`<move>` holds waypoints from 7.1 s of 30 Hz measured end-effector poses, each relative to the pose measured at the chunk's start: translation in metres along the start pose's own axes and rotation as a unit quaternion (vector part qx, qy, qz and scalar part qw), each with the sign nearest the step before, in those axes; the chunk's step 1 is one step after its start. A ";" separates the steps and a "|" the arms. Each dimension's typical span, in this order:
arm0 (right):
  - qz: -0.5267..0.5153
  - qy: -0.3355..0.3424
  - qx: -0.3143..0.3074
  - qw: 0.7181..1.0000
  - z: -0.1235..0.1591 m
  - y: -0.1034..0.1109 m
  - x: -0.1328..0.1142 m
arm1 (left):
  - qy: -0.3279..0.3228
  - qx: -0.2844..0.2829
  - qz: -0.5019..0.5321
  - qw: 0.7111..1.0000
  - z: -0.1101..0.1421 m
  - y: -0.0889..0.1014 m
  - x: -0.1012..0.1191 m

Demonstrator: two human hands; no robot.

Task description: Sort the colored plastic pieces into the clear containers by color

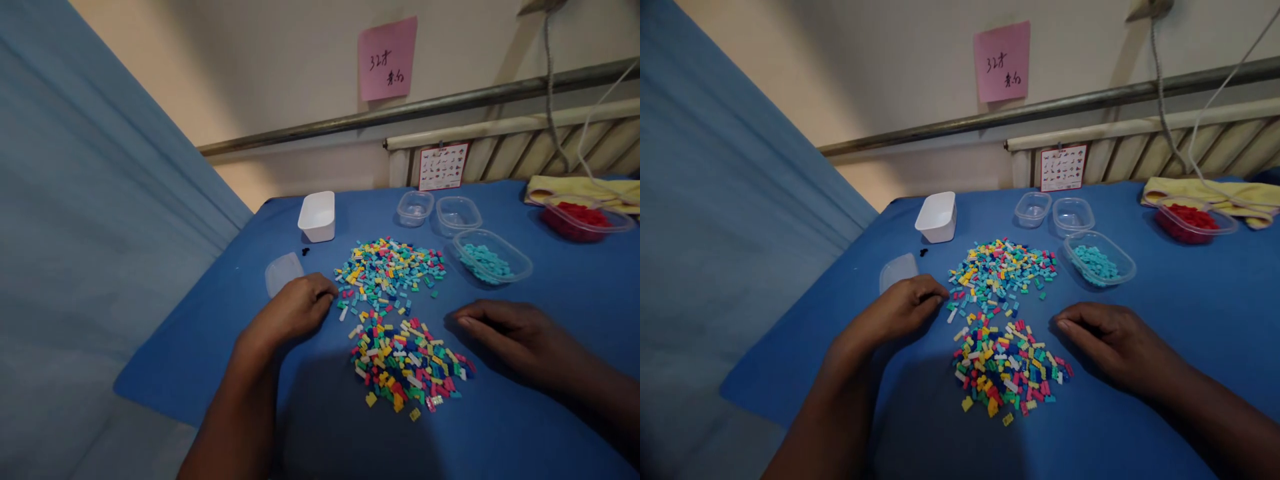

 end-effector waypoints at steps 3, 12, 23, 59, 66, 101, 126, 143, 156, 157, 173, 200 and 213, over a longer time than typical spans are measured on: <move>0.004 -0.002 -0.005 1.000 0.001 -0.001 0.003 | -0.009 0.008 -0.014 1.000 0.002 -0.002 -0.004; 0.012 -0.003 -0.011 1.000 0.002 -0.002 0.005 | -0.016 -0.046 -0.067 0.997 -0.001 -0.015 0.005; 0.009 0.003 -0.025 1.000 0.003 -0.002 0.013 | -0.005 -0.059 -0.014 0.998 0.000 -0.012 0.007; 0.001 -0.007 -0.025 1.000 -0.002 0.001 0.004 | -0.052 -0.062 -0.064 0.995 -0.014 -0.032 0.028; 0.004 -0.009 -0.030 0.999 -0.001 0.001 0.007 | -0.047 -0.067 -0.075 0.994 -0.023 -0.033 0.030; -0.034 -0.019 -0.031 0.999 -0.006 0.005 -0.001 | 0.041 -0.012 0.078 0.996 -0.033 -0.027 0.017; -0.057 -0.005 -0.051 0.997 -0.008 0.003 0.001 | -0.051 -0.113 -0.099 0.987 -0.036 -0.034 0.041; -0.076 0.006 -0.020 0.997 -0.020 -0.002 -0.001 | -0.143 -0.053 -0.020 0.988 -0.089 -0.021 0.081; -0.125 0.024 -0.002 0.992 -0.024 0.000 0.000 | -0.240 -0.095 -0.189 0.948 -0.227 -0.081 0.180; -0.127 0.024 -0.002 0.992 -0.024 -0.001 0.000 | -0.241 -0.094 -0.191 0.947 -0.228 -0.082 0.181; -0.055 0.031 -0.043 0.997 -0.013 -0.003 0.004 | -0.042 0.016 -0.110 0.993 -0.015 0.004 0.033; 0.163 0.264 -0.044 0.950 0.011 -0.036 -0.026 | -0.024 0.009 -0.131 0.991 0.045 -0.134 0.069; 0.101 0.322 -0.031 0.941 0.007 -0.029 -0.043 | -0.039 0.117 -0.102 0.987 0.009 -0.066 0.055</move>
Point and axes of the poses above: each hand's wrist, its own z-axis away from the middle knuckle, its own y-axis out of the back of the hand, x = y × z, the point moved 1 cm from there along -z, towards the middle knuckle, and after that the axes turned 11 degrees about z, right-handed, at the moved point
